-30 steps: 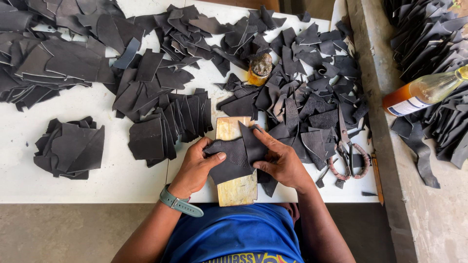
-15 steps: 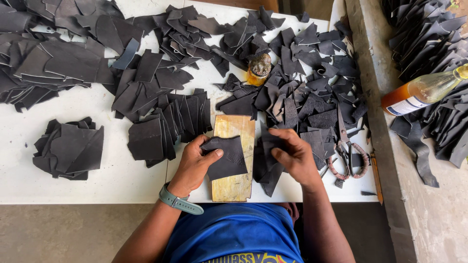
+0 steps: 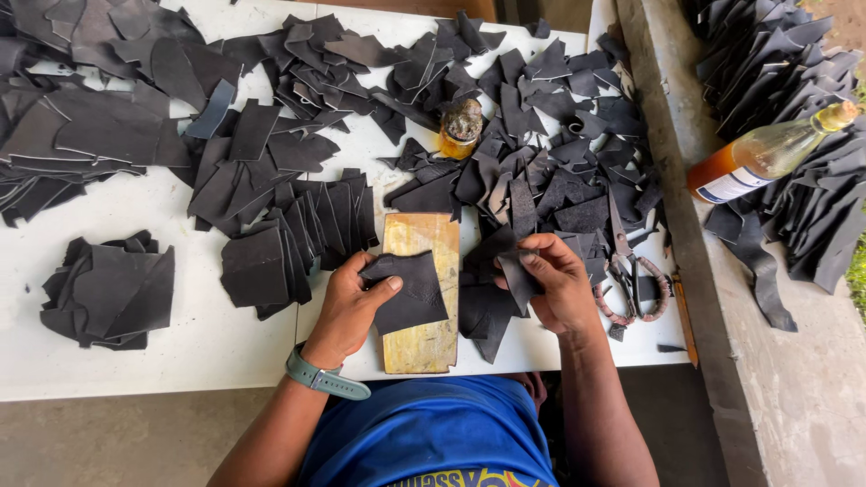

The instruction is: The person uses shears to cut black rubber pieces on a white table. They repeatedly pick up a piece, align it against a wooden template, trim the edges, and place the finished piece into a growing stack. The person also handles loose scraps and adjusts the template during the process.

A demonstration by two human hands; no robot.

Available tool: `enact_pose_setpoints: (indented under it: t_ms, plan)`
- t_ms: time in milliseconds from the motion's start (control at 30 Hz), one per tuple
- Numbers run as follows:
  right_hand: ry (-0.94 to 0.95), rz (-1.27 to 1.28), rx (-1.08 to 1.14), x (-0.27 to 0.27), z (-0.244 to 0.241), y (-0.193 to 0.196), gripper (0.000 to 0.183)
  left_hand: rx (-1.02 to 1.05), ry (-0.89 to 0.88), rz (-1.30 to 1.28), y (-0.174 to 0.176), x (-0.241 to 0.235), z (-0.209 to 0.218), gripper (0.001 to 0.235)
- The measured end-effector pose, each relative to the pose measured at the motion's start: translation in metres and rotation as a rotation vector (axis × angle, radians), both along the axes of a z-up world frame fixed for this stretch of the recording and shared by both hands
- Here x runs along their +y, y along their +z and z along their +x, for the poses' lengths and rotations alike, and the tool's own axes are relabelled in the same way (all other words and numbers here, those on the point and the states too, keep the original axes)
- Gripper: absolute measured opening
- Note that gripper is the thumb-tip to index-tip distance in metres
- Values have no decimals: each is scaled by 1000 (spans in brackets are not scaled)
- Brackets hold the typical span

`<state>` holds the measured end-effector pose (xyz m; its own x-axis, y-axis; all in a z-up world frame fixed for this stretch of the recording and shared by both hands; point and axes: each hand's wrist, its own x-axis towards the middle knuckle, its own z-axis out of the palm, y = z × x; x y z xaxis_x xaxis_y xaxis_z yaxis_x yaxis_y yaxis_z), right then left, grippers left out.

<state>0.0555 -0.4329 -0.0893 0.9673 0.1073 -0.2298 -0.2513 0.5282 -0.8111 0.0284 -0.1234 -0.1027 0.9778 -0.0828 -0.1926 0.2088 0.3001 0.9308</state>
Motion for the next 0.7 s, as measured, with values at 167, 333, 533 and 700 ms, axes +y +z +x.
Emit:
enact_pose_setpoints:
  t_ms: [167,333,533,700]
  plan:
    - [56,-16,-226,-10,-2,5,39,-36,-19,45,2,-3,3,25]
    - [9,-388,-245,-8,-4,19,46,-18,-27,825,30,-6,7,37]
    - [-114,-558,-306,5,-12,39,49,-371,84,1150,53,-20,6,48]
    - [-253,-108,-395,12,-16,26,38,-560,89,1097,88,-34,-10,63]
